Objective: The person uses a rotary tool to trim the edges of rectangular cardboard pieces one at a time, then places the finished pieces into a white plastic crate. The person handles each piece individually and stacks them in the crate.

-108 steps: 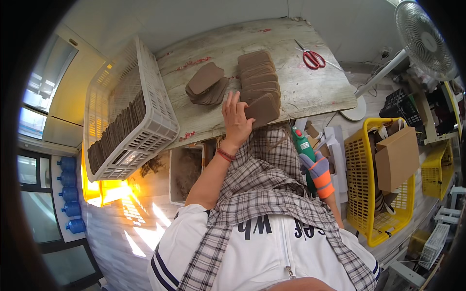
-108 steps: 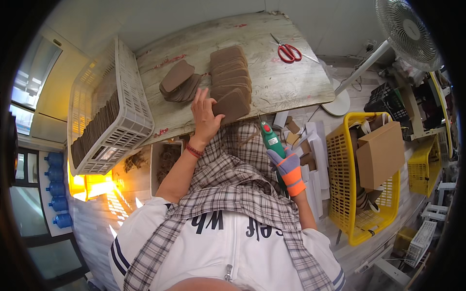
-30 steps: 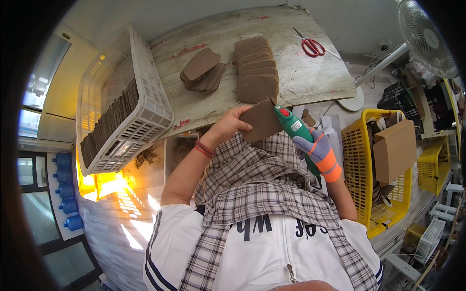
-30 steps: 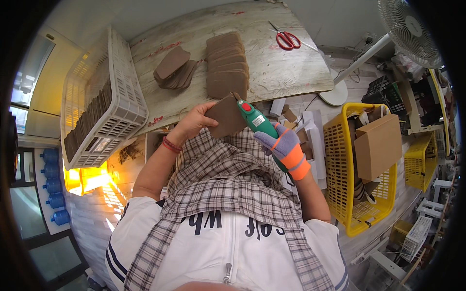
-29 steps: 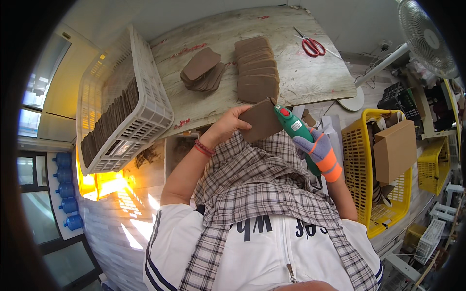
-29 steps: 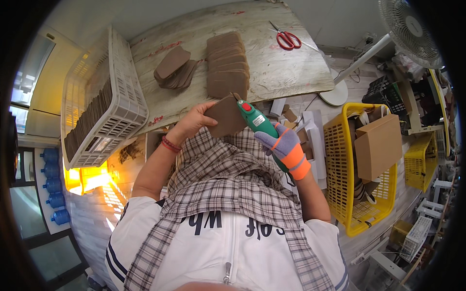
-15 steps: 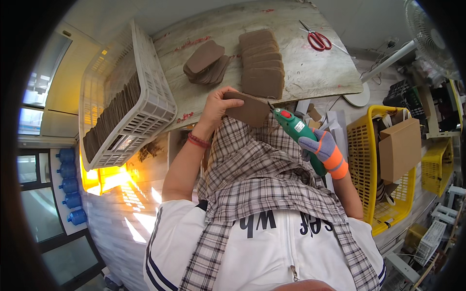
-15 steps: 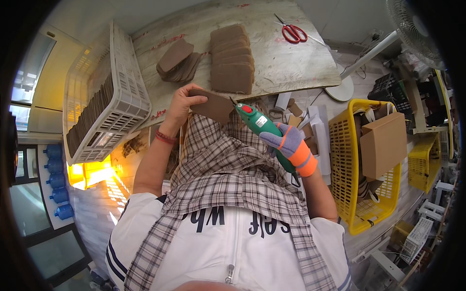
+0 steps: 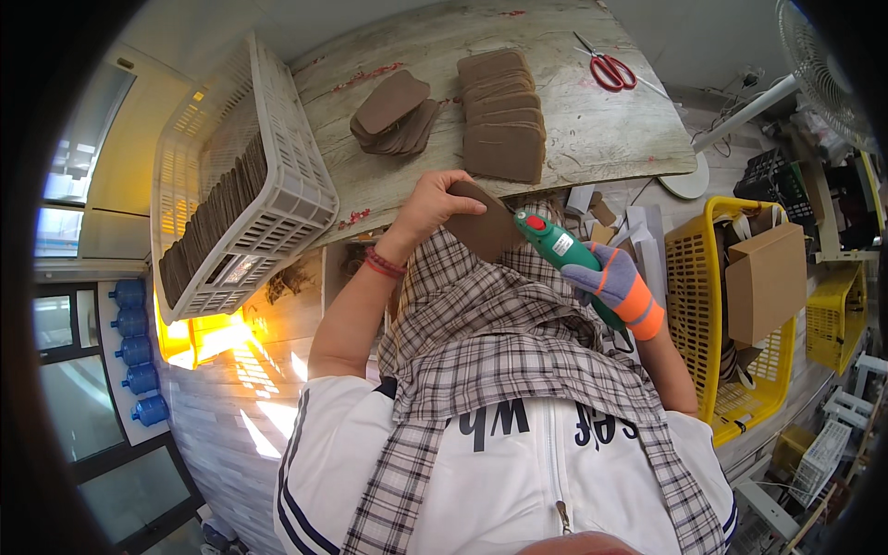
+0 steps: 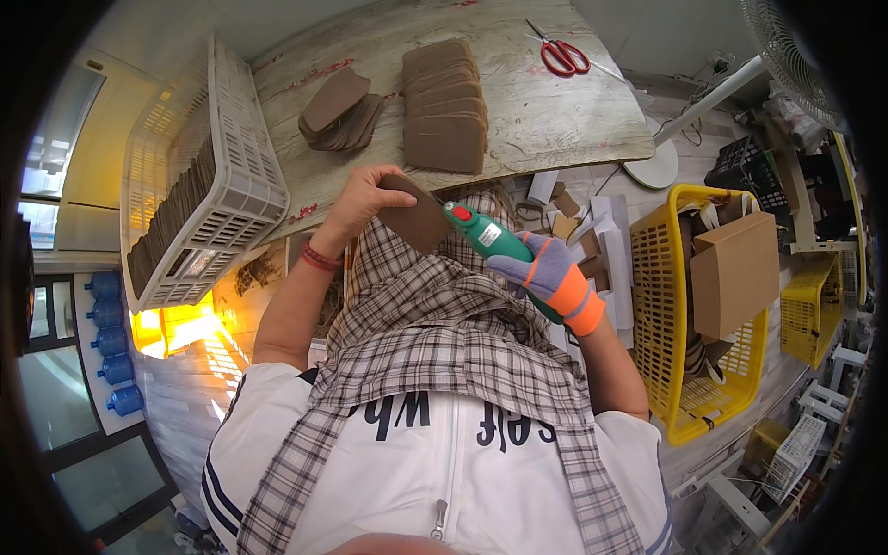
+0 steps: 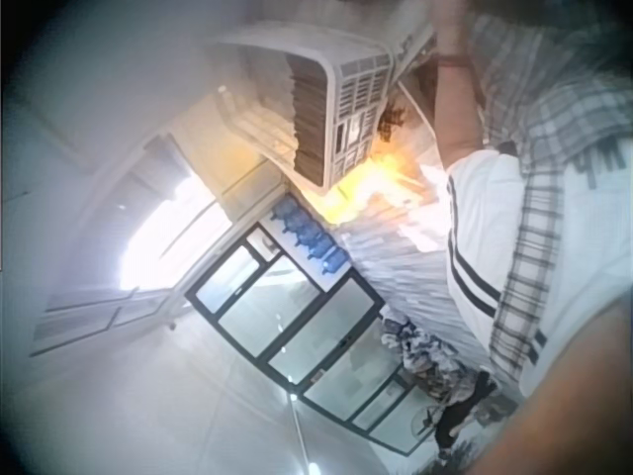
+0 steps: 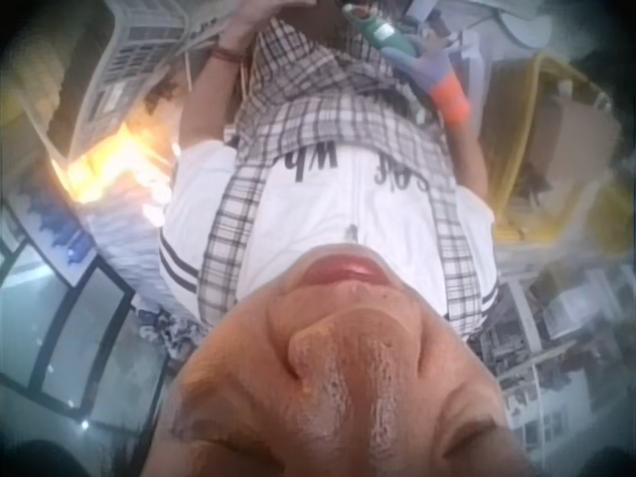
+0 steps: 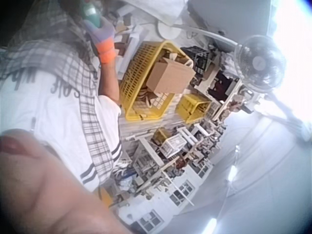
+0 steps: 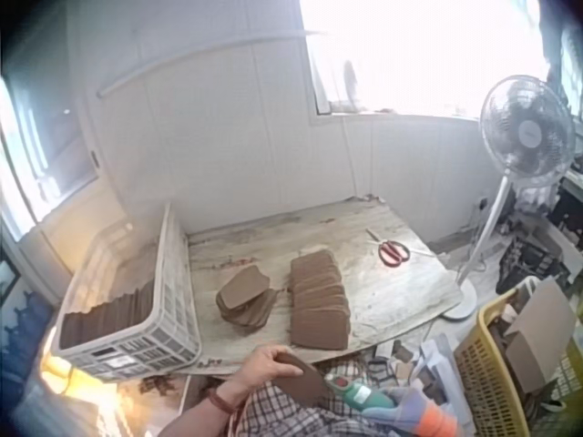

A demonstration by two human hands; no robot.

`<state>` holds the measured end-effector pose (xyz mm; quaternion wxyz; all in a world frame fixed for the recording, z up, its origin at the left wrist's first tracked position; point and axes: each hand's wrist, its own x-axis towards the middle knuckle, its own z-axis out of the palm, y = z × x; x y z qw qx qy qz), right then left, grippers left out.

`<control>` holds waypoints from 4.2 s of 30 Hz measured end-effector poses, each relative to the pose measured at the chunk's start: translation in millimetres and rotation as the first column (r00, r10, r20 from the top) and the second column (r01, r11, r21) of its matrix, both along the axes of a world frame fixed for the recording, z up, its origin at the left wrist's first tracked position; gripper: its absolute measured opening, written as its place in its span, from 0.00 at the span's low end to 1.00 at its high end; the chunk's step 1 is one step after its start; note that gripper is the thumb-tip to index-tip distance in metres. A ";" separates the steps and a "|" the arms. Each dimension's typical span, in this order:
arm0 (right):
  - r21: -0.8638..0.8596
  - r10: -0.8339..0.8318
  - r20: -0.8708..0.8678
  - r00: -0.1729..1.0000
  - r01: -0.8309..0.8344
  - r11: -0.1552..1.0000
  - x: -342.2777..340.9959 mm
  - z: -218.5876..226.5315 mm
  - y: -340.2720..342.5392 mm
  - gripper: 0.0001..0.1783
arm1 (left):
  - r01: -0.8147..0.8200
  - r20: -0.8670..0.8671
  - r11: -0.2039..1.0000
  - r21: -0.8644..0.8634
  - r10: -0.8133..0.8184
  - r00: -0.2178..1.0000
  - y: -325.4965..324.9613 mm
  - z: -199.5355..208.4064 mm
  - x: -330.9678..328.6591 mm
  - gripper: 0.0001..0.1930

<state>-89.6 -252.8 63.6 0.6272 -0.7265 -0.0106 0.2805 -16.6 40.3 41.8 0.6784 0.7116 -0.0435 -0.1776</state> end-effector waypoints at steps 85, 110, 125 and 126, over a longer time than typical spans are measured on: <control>0.127 -0.372 0.048 0.927 0.364 0.923 9.1 -7.4 9.2 0.18 | -0.473 -0.372 0.233 -0.850 0.371 0.851 -106.3 -7.5 32.9 0.24; 0.106 -0.401 0.168 0.900 0.388 0.915 18.7 5.3 -12.1 0.16 | -0.274 -0.182 0.573 -0.773 0.213 0.960 -103.8 -32.3 -3.7 0.20; -0.010 -0.204 0.069 0.977 0.205 0.979 -0.2 13.7 -22.8 0.19 | 0.009 -0.029 0.966 -0.259 -0.017 0.999 -26.3 -9.6 7.1 0.21; -0.017 -0.208 0.069 0.976 0.209 0.978 -0.6 13.6 -20.3 0.19 | 0.018 -0.043 0.966 -0.260 -0.030 0.999 -26.8 -9.2 5.7 0.22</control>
